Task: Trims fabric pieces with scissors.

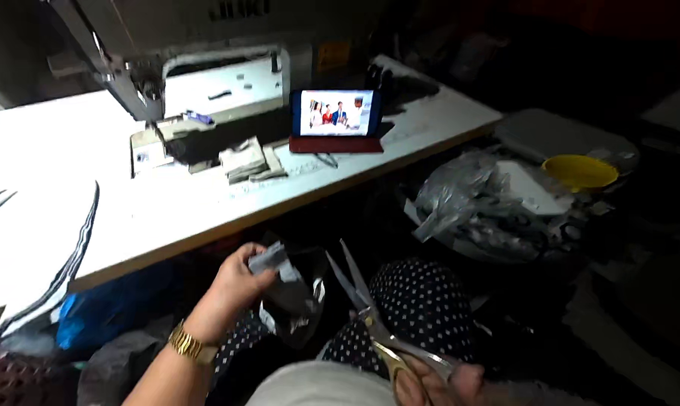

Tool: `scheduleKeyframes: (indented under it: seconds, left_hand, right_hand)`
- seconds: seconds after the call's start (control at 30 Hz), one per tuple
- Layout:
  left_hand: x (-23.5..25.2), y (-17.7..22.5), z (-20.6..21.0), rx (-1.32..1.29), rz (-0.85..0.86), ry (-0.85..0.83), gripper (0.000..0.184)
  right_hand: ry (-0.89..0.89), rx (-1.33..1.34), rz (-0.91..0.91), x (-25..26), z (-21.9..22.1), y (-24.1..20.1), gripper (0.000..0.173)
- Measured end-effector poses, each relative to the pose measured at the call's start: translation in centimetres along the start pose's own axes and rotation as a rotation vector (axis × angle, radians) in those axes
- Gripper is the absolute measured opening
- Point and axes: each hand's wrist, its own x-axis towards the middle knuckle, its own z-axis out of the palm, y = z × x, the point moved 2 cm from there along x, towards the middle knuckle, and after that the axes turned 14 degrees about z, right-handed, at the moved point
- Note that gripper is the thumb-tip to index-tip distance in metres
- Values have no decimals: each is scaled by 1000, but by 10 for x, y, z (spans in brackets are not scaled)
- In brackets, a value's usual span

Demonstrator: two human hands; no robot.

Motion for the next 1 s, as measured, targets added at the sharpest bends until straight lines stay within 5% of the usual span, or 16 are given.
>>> scheduleKeyframes:
  seconds: [0.27, 0.47, 0.73, 1.0]
  left_hand:
    - [11, 14, 7, -201, -61, 124, 18]
    - [14, 24, 20, -477, -89, 223, 24]
    - [-3, 41, 39, -422, 10, 142, 20]
    - [-24, 20, 33, -506, -96, -54, 22]
  right_hand:
    - [-181, -276, 74, -29, -8, -20, 89]
    - [-206, -226, 246, -20, -11, -24, 84]
    - [-240, -216, 127, 16, -5, -35, 84]
    - [-132, -372, 124, 17, 6, -45, 79]
